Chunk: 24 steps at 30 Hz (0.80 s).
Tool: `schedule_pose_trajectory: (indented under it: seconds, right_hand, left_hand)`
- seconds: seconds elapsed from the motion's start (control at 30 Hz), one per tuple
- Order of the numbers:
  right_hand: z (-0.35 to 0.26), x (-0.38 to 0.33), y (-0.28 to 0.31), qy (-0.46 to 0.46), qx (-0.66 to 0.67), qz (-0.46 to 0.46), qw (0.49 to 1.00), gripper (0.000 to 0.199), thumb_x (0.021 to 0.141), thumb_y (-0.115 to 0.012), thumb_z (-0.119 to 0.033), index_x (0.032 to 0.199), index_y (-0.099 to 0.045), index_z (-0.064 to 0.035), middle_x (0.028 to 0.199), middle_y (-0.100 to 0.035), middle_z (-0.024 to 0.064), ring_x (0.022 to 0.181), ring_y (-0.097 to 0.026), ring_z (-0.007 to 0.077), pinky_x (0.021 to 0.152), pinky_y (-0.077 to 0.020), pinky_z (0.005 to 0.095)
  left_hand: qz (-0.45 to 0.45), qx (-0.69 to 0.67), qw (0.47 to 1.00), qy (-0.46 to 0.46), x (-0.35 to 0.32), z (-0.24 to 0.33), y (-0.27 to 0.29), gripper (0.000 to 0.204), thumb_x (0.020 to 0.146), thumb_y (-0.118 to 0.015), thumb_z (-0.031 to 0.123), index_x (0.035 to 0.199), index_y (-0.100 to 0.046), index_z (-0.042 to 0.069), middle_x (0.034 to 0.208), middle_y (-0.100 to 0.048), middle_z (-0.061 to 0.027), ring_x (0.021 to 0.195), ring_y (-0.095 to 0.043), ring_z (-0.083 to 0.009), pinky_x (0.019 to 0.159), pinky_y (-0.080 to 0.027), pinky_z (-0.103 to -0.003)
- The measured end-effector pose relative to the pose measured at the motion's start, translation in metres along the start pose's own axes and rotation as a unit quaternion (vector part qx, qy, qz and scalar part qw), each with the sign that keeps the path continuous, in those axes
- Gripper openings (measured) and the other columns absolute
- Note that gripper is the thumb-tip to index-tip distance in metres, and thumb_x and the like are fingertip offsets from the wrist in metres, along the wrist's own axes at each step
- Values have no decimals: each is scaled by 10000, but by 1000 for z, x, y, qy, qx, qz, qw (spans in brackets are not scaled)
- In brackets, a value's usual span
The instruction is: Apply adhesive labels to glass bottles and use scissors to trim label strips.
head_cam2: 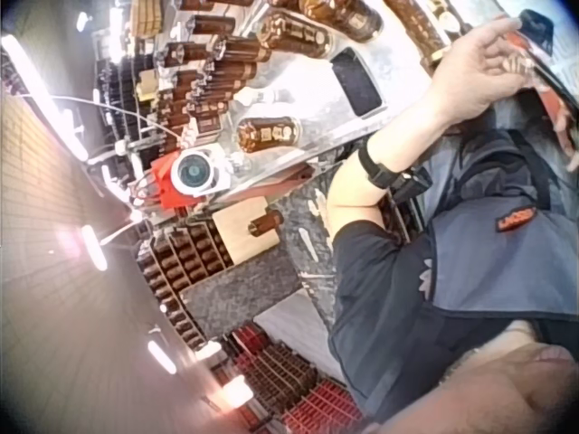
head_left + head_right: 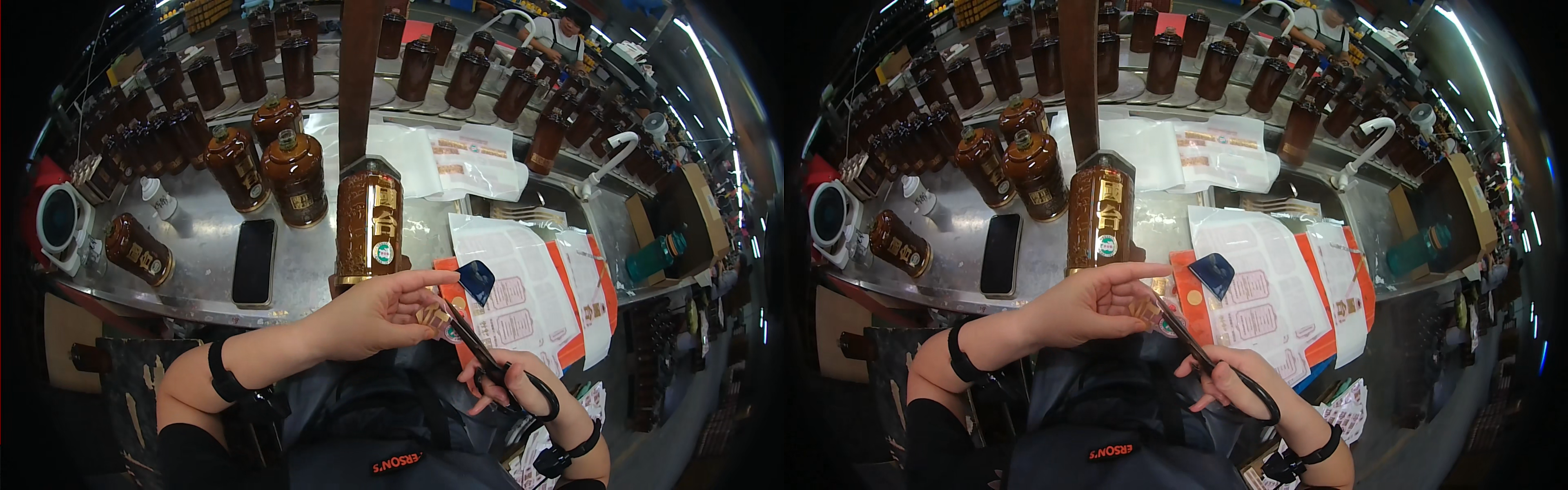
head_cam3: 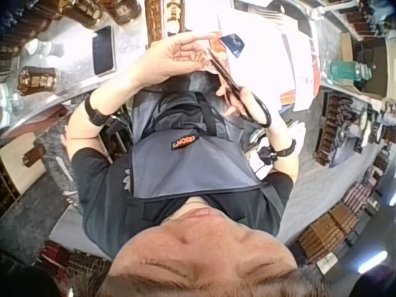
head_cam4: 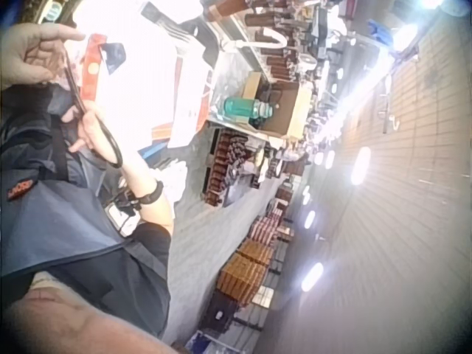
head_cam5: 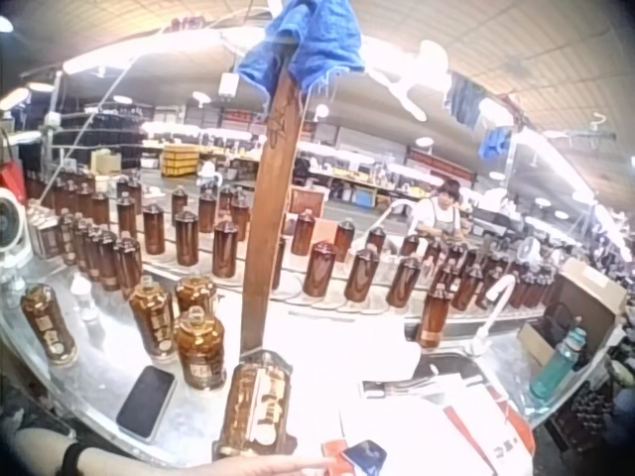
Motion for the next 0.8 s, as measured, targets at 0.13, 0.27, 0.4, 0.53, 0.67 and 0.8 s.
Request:
schedule_pose_trajectory:
  seconds: [0.13, 0.27, 0.4, 0.53, 0.67, 0.8]
  right_hand:
    - [2, -1, 3, -7, -15, 8, 1000, 678, 934, -430, -599, 1117, -586, 34, 618, -411, -19, 556, -443, 57, 663, -561, 281]
    - [0, -1, 5, -30, -31, 19, 999, 626, 939, -449, -573, 1091, -612, 12, 636, -437, -16, 562, -467, 61, 640, -552, 262]
    - [-3, -3, 6, -24, -45, 14, 999, 604, 935, -466, -565, 1095, -619, -3, 682, -474, -7, 599, -547, 75, 628, -534, 243]
    - [0, -4, 7, -14, -71, 20, 997, 575, 933, -486, -551, 1096, -629, -19, 770, -521, 10, 678, -643, 116, 608, -494, 216]
    - [2, -4, 8, -18, -68, 22, 997, 559, 935, -496, -538, 1086, -634, -18, 799, -534, 14, 688, -659, 130, 581, -459, 199]
    - [0, -4, 8, -27, -60, 23, 998, 541, 940, -499, -520, 1087, -633, -17, 790, -534, 6, 682, -661, 125, 568, -444, 192]
  left_hand:
    - [-14, 29, 999, 5, 1, -1, 2, 634, 886, -582, -57, 1451, -318, 56, 1128, -570, -52, 1074, -567, -105, 960, -453, -238]
    - [-27, 47, 998, 13, 3, 0, 3, 667, 877, -580, -72, 1466, -292, 55, 1140, -583, -60, 1080, -572, -107, 962, -454, -232]
    - [-32, 45, 998, 18, 2, 2, 4, 665, 876, -580, -74, 1463, -294, 53, 1149, -586, -64, 1076, -574, -105, 961, -454, -230]
    - [-27, 49, 998, 34, 3, 3, 5, 628, 881, -596, -48, 1442, -332, 52, 1145, -589, -60, 1056, -575, -97, 947, -453, -229]
    - [-27, 43, 998, 36, 3, 3, 5, 601, 879, -620, -27, 1420, -368, 45, 1131, -589, -49, 1039, -576, -91, 936, -449, -226]
    - [-32, 46, 998, 40, 5, 3, 6, 614, 872, -628, -33, 1421, -363, 37, 1130, -585, -46, 1039, -575, -90, 936, -450, -224]
Point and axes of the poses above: each hand's wrist, its own x-axis towards the middle knuckle, its own y-axis out of the back of the hand, z = x × y, the point moved 2 cm from there along x, towards the middle knuckle
